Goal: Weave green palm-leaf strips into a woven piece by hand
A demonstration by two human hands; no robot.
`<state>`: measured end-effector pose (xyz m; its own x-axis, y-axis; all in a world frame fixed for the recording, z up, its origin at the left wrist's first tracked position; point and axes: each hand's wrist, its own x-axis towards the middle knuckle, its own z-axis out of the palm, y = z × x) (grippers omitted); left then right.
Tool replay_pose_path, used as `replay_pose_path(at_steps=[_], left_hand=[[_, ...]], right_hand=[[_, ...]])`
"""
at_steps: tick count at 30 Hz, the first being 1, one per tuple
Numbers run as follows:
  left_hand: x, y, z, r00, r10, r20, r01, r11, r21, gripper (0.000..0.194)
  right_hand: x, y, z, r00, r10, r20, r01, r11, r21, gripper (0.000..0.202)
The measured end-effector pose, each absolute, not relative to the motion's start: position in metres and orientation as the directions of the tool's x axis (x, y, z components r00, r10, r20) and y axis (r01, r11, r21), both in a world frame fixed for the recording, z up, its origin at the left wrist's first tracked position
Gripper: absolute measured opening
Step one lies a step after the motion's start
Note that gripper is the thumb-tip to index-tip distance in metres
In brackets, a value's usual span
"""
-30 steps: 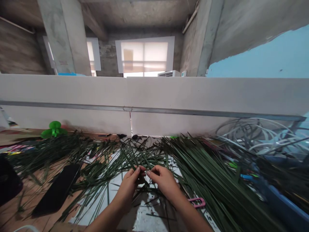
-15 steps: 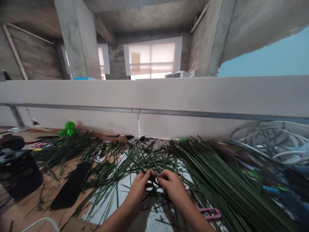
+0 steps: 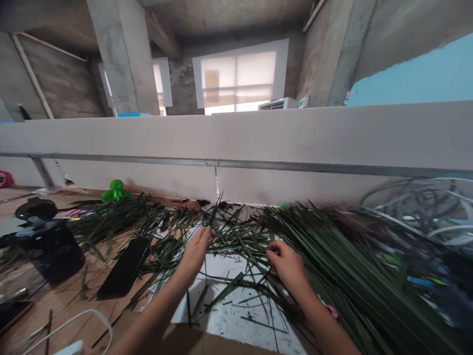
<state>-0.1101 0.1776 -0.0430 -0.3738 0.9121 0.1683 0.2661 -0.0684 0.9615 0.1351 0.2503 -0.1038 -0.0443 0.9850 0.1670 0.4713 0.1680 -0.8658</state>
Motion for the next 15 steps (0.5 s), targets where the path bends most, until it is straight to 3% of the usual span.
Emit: replay_pose_path(at_steps=[3, 6, 11, 15], left_hand=[[-0.14, 0.169, -0.027, -0.376, 0.9, 0.219, 0.617, 0.066, 0.784, 0.033], [-0.166, 0.156, -0.021, -0.393, 0.894, 0.218, 0.814, 0.227, 0.535, 0.027], [-0.194, 0.134, -0.031, -0.364, 0.906, 0.217, 0.924, 0.323, 0.205, 0.034], [-0.198, 0.127, -0.036, -0.293, 0.904, 0.311, 0.954, 0.298, 0.032, 0.032]], right_hand=[[0.148, 0.256, -0.099, -0.017, 0.983, 0.183, 0.543, 0.163, -0.824, 0.019], [0.159, 0.259, -0.091, -0.009, 0.98, 0.199, 0.613, 0.162, -0.773, 0.022], [0.167, 0.256, -0.08, -0.113, 0.969, 0.22, 0.662, 0.238, -0.711, 0.024], [0.161, 0.249, -0.083, -0.292, 0.95, 0.11, 0.646, 0.28, -0.71, 0.015]])
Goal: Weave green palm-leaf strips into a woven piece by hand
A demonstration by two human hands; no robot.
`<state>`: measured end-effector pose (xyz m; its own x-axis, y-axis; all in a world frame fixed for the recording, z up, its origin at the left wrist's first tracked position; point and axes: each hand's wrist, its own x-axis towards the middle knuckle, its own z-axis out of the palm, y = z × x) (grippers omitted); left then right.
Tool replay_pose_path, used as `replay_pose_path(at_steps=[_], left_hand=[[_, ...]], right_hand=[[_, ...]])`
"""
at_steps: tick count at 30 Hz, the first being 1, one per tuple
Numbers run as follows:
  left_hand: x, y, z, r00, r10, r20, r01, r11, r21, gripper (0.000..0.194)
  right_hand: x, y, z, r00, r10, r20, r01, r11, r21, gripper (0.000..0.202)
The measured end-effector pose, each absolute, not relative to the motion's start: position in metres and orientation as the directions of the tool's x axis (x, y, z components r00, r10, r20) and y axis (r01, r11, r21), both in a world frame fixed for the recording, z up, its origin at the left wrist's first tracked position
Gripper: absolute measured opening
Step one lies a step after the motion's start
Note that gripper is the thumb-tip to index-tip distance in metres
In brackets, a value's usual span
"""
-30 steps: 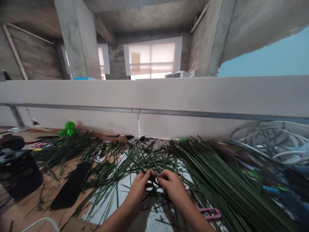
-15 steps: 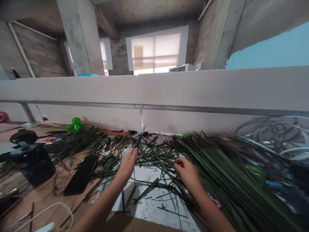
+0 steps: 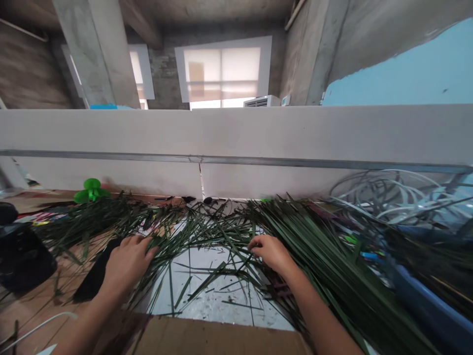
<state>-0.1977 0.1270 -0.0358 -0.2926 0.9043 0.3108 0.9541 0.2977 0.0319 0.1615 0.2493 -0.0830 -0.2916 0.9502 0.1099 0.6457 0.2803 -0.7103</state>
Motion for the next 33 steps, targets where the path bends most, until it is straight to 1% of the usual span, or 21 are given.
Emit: replay_pose_path(at_steps=[1, 2, 3, 4, 5, 6, 7, 8, 9, 11, 12, 14, 17, 20, 22, 27, 33], left_hand=[[-0.194, 0.128, -0.035, -0.264, 0.897, 0.354, 0.961, 0.275, 0.019, 0.034], [-0.189, 0.131, -0.033, -0.235, 0.888, 0.396, 0.97, 0.241, 0.036, 0.036], [-0.182, 0.134, -0.03, -0.218, 0.879, 0.424, 0.976, 0.192, 0.103, 0.036], [-0.173, 0.138, -0.027, -0.205, 0.877, 0.436, 0.97, 0.123, 0.208, 0.035], [-0.162, 0.143, -0.025, -0.197, 0.881, 0.43, 0.936, 0.038, 0.351, 0.033], [-0.15, 0.148, -0.024, -0.187, 0.896, 0.403, 0.846, -0.062, 0.53, 0.03], [-0.136, 0.154, -0.024, -0.173, 0.919, 0.355, 0.689, -0.144, 0.711, 0.026], [-0.122, 0.16, -0.026, -0.143, 0.933, 0.331, 0.616, -0.177, 0.767, 0.022], [-0.108, 0.166, -0.029, -0.117, 0.941, 0.318, 0.567, -0.2, 0.799, 0.019], [-0.082, 0.177, -0.039, -0.058, 0.96, 0.275, 0.442, -0.222, 0.869, 0.019], [-0.07, 0.182, -0.045, -0.03, 0.968, 0.25, 0.375, -0.221, 0.9, 0.019], [-0.053, 0.19, -0.055, 0.0, 0.977, 0.213, 0.243, -0.207, 0.948, 0.019], [-0.04, 0.195, -0.063, -0.006, 0.985, 0.172, 0.069, -0.172, 0.983, 0.024], [-0.04, 0.194, -0.063, -0.019, 0.99, 0.137, -0.039, -0.137, 0.99, 0.03], [-0.041, 0.193, -0.062, -0.03, 0.992, 0.124, -0.087, -0.126, 0.988, 0.03], [-0.044, 0.193, -0.065, -0.057, 0.993, 0.099, -0.167, -0.107, 0.98, 0.024], [-0.047, 0.194, -0.067, -0.025, 0.998, 0.059, -0.204, -0.063, 0.977, 0.028]], right_hand=[[0.159, 0.248, -0.085, -0.32, 0.944, 0.083, 0.647, 0.282, -0.709, 0.012], [0.157, 0.246, -0.087, -0.34, 0.938, 0.067, 0.647, 0.285, -0.707, 0.007], [0.154, 0.245, -0.089, -0.353, 0.934, 0.059, 0.647, 0.289, -0.706, 0.003], [0.152, 0.244, -0.09, -0.358, 0.932, 0.056, 0.645, 0.29, -0.707, 0.008], [0.151, 0.244, -0.09, -0.356, 0.933, 0.057, 0.642, 0.288, -0.711, 0.012], [0.15, 0.243, -0.089, -0.349, 0.935, 0.06, 0.634, 0.283, -0.719, 0.015], [0.149, 0.243, -0.088, -0.339, 0.939, 0.064, 0.621, 0.274, -0.734, 0.015], [0.148, 0.244, -0.085, -0.329, 0.942, 0.068, 0.601, 0.264, -0.755, 0.012], [0.147, 0.244, -0.083, -0.321, 0.944, 0.072, 0.572, 0.254, -0.78, 0.009], [0.144, 0.243, -0.077, -0.315, 0.946, 0.079, 0.489, 0.233, -0.841, 0.003], [0.142, 0.243, -0.074, -0.315, 0.945, 0.084, 0.438, 0.223, -0.871, 0.005], [0.136, 0.241, -0.068, -0.32, 0.942, 0.096, 0.329, 0.206, -0.922, 0.01], [0.128, 0.236, -0.061, -0.325, 0.939, 0.111, 0.189, 0.18, -0.965, 0.022], [0.122, 0.231, -0.058, -0.333, 0.938, 0.093, 0.108, 0.135, -0.985, 0.03], [0.12, 0.228, -0.058, -0.345, 0.936, 0.072, 0.077, 0.104, -0.992, 0.032], [0.114, 0.222, -0.062, -0.381, 0.924, 0.037, 0.033, 0.053, -0.998, 0.027], [0.113, 0.216, -0.057, -0.397, 0.918, 0.026, 0.03, 0.041, -0.999, 0.024]])
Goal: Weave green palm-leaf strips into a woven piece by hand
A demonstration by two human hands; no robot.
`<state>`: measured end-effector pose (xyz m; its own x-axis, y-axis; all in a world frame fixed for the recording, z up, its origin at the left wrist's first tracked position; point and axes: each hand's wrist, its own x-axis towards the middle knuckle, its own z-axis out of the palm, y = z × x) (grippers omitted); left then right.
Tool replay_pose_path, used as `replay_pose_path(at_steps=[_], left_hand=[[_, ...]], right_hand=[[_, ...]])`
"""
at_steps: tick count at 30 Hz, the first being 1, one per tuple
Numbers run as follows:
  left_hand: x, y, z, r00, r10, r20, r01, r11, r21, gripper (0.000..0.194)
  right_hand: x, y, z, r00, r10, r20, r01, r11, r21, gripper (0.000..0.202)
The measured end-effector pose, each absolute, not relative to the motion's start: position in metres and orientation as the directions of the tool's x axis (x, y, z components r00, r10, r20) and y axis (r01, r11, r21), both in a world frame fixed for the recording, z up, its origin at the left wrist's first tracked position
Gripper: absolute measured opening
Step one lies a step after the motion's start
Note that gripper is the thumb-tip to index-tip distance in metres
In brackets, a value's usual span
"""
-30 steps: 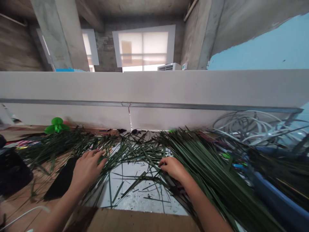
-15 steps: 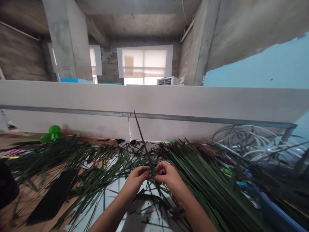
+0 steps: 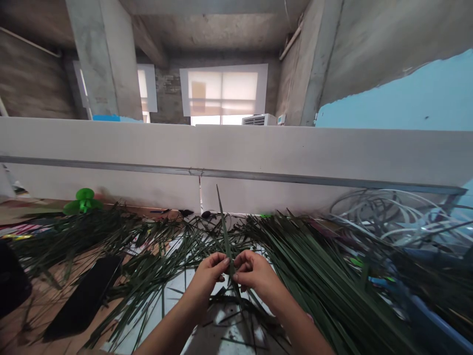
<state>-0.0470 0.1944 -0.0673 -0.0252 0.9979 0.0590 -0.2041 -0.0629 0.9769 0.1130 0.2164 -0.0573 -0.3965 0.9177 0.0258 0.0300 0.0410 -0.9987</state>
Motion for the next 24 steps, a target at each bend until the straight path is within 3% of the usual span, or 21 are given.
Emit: replay_pose_path(at_steps=[8, 24], left_hand=[[-0.042, 0.197, -0.067, 0.05, 0.991, 0.123, -0.13, -0.115, 0.985, 0.031], [-0.042, 0.191, -0.069, 0.04, 0.972, 0.232, 0.182, -0.235, 0.955, 0.015]], right_hand=[[0.114, 0.212, -0.043, -0.318, 0.941, 0.114, -0.036, 0.108, -0.993, 0.023], [0.11, 0.218, -0.048, -0.247, 0.958, 0.147, -0.014, 0.148, -0.989, 0.013]])
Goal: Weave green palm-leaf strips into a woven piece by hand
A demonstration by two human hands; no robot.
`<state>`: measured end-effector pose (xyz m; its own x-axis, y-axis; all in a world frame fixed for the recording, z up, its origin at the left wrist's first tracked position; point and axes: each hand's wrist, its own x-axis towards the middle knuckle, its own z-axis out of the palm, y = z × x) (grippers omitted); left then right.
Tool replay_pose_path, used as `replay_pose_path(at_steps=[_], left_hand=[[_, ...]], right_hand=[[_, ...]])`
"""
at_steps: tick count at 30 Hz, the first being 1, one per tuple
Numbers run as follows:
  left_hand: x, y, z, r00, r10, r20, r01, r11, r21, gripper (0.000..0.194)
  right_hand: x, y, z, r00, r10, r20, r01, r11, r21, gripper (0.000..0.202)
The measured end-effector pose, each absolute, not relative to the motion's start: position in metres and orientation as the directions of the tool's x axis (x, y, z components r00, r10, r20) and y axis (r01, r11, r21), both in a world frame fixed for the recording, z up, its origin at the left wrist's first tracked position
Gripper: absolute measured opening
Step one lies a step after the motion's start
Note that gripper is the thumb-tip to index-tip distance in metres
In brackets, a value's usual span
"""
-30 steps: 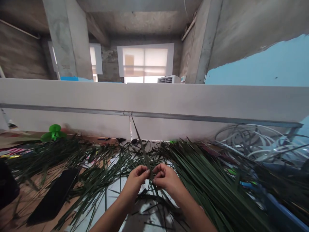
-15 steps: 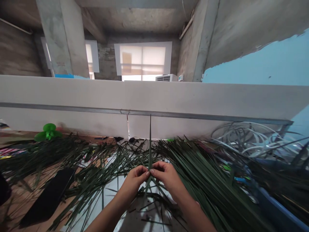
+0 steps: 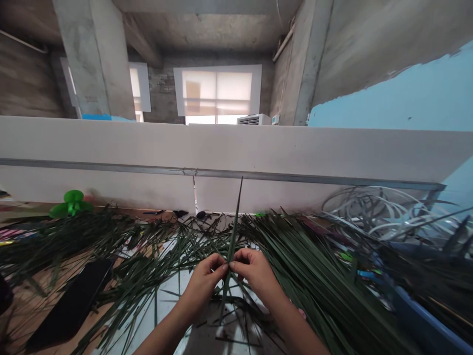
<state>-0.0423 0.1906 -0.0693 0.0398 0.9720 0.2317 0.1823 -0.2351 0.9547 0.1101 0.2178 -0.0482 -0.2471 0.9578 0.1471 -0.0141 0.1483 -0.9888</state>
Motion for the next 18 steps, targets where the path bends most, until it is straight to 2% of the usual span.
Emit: replay_pose_path(at_steps=[5, 10, 14, 18], left_hand=[[-0.0394, 0.1849, -0.0671, -0.022, 0.961, 0.276, 0.278, -0.259, 0.925, 0.012], [-0.0382, 0.1806, -0.0633, -0.035, 0.957, 0.289, 0.267, -0.269, 0.925, 0.014], [-0.0388, 0.1832, -0.0648, -0.013, 0.967, 0.254, 0.155, -0.249, 0.956, 0.014], [-0.0387, 0.1861, -0.0661, 0.104, 0.976, 0.19, -0.064, -0.185, 0.981, 0.021]], right_hand=[[0.1073, 0.219, -0.053, -0.219, 0.962, 0.162, -0.034, 0.159, -0.987, 0.012], [0.1074, 0.2186, -0.0512, -0.234, 0.96, 0.15, -0.079, 0.135, -0.988, 0.014], [0.1083, 0.2189, -0.0506, -0.243, 0.959, 0.143, -0.131, 0.113, -0.985, 0.017], [0.1115, 0.2177, -0.0502, -0.276, 0.953, 0.124, -0.206, 0.067, -0.976, 0.027]])
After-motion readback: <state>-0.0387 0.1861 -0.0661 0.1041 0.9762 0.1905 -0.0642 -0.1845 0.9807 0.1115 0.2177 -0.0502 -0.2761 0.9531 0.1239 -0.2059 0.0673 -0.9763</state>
